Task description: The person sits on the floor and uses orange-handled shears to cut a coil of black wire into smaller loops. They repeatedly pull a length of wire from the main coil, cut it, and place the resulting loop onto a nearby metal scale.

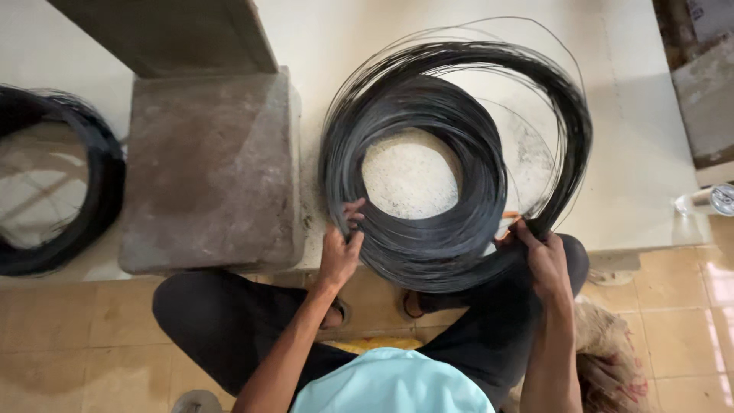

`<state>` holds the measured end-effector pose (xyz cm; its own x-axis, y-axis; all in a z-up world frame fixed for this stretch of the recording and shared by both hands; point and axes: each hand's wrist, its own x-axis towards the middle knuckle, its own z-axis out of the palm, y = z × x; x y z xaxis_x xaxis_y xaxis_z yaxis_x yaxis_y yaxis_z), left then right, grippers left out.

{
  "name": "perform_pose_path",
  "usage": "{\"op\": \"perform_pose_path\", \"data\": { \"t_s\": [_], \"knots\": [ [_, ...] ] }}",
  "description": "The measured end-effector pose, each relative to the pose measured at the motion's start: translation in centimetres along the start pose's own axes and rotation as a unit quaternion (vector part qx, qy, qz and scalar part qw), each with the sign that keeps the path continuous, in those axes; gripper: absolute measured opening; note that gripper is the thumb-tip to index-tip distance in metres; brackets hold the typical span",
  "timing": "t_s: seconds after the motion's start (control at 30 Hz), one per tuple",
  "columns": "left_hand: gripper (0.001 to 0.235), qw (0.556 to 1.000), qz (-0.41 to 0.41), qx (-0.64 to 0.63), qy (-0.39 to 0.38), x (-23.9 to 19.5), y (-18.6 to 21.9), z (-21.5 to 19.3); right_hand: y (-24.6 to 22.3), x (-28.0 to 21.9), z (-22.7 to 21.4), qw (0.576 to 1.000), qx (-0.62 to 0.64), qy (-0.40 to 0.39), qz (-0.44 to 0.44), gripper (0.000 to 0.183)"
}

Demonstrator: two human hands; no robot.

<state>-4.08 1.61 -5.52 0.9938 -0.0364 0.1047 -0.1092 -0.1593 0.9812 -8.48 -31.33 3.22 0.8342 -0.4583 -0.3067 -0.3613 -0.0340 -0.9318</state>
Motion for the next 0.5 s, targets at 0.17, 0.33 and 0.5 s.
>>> {"op": "perform_pose_path", "data": {
  "t_s": [0.17,0.33,0.5],
  "knots": [
    [0.049,1.0,0.006,-0.017,0.004,0.1,3.9,0.0,2.8,2.8,-2.8,0.974,-0.217,0.069,-0.001,0.031],
    [0.047,1.0,0.015,-0.012,-0.009,0.6,6.0,0.1,-1.4,-0.9,-1.3,0.984,-0.152,0.089,-0.03,0.027],
    [0.046,0.999,-0.008,-0.034,-0.008,0.5,6.9,0.3,-3.3,-2.1,0.2,0.992,0.111,0.061,0.005,0.029]
  ]
}}
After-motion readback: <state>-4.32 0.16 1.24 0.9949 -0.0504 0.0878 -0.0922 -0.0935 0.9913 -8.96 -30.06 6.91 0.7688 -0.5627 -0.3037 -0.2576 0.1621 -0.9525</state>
